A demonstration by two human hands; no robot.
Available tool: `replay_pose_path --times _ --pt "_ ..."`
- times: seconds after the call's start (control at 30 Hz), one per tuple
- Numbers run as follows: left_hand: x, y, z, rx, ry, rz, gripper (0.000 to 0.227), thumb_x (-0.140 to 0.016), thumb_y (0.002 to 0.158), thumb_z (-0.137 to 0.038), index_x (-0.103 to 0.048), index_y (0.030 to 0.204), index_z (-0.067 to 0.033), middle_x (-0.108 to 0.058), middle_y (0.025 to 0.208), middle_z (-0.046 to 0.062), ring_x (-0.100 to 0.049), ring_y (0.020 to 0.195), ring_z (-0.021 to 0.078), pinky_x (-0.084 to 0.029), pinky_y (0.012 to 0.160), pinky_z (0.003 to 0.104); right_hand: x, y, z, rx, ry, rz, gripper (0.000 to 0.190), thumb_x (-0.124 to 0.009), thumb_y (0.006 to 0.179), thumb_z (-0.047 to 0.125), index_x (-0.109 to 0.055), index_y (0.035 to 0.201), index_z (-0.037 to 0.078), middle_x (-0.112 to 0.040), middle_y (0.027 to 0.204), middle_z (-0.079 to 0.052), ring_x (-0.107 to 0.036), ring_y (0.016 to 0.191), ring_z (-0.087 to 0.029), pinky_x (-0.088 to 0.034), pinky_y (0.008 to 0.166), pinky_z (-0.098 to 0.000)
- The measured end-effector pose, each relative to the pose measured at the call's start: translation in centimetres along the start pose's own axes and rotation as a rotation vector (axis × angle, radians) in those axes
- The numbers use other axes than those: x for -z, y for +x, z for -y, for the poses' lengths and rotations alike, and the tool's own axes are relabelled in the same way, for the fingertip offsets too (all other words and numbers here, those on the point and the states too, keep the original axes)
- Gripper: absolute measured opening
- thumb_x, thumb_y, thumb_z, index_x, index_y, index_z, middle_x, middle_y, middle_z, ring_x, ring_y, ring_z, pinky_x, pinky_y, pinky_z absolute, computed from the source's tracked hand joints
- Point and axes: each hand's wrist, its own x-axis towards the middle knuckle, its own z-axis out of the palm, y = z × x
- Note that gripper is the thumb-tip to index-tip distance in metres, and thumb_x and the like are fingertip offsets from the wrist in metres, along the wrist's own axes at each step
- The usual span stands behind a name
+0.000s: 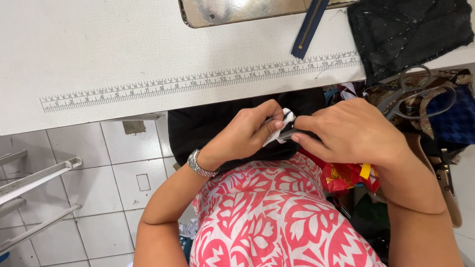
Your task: Trimming excess threads and preparing small black fabric pieces with white trim at a sewing workstation.
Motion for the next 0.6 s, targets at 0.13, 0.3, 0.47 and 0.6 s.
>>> replay_pose_path --times 0.13,0.3,0.47,0.6 --pt "1.2 -0.4 2.3 -0.013 0.074 -0.257 0.014 -0.045 0.108 -0.021 -0.048 0.098 -0.011 -0.046 0.076 0.001 -0.04 0.068 0.0154 -0.038 0.065 0.033 -0.7 -2.0 -1.0 0.315 0.129 -0.015 0.035 -0.043 0.098 0.057 -0.065 0.093 0.03 -0.073 0.072 0.001 -0.07 0.064 -0.032 -0.044 0.048 -0.0516" --pt "1.8 -1.4 1.0 0.091 -0.114 -0.144 0.016 -0.05 0.107 -0.025 -0.05 0.096 -0.0133 -0.044 0.074 -0.007 -0.037 0.063 0.0061 -0.036 0.058 0.023 -2.3 -2.9 -1.6 0.057 0.381 -0.375 0.026 -0.045 0.102 0.04 -0.061 0.1 0.02 -0.068 0.071 -0.005 -0.066 0.064 -0.032 -0.046 0.056 -0.0464" --pt "1.4 -1.8 0.1 0.105 -0.232 -0.129 0.014 -0.049 0.107 -0.023 -0.049 0.098 -0.0126 -0.041 0.075 -0.007 -0.035 0.064 0.0051 -0.033 0.056 0.022 -2.9 -0.3 0.9 -0.003 0.684 -0.524 0.053 -0.059 0.094 0.05 -0.062 0.132 0.014 -0.06 0.111 -0.008 -0.065 0.097 -0.024 -0.049 0.086 -0.039" --pt "0.6 -2.5 1.3 -0.005 -0.261 -0.183 0.011 -0.051 0.106 -0.017 -0.057 0.1 -0.0097 -0.052 0.063 -0.002 -0.047 0.06 0.0079 -0.047 0.061 0.025 -6.7 3.0 1.5 0.132 1.046 -0.737 0.022 -0.073 0.095 0.024 -0.072 0.111 0.008 -0.052 0.057 -0.003 -0.061 0.05 -0.016 -0.051 0.052 -0.0276"
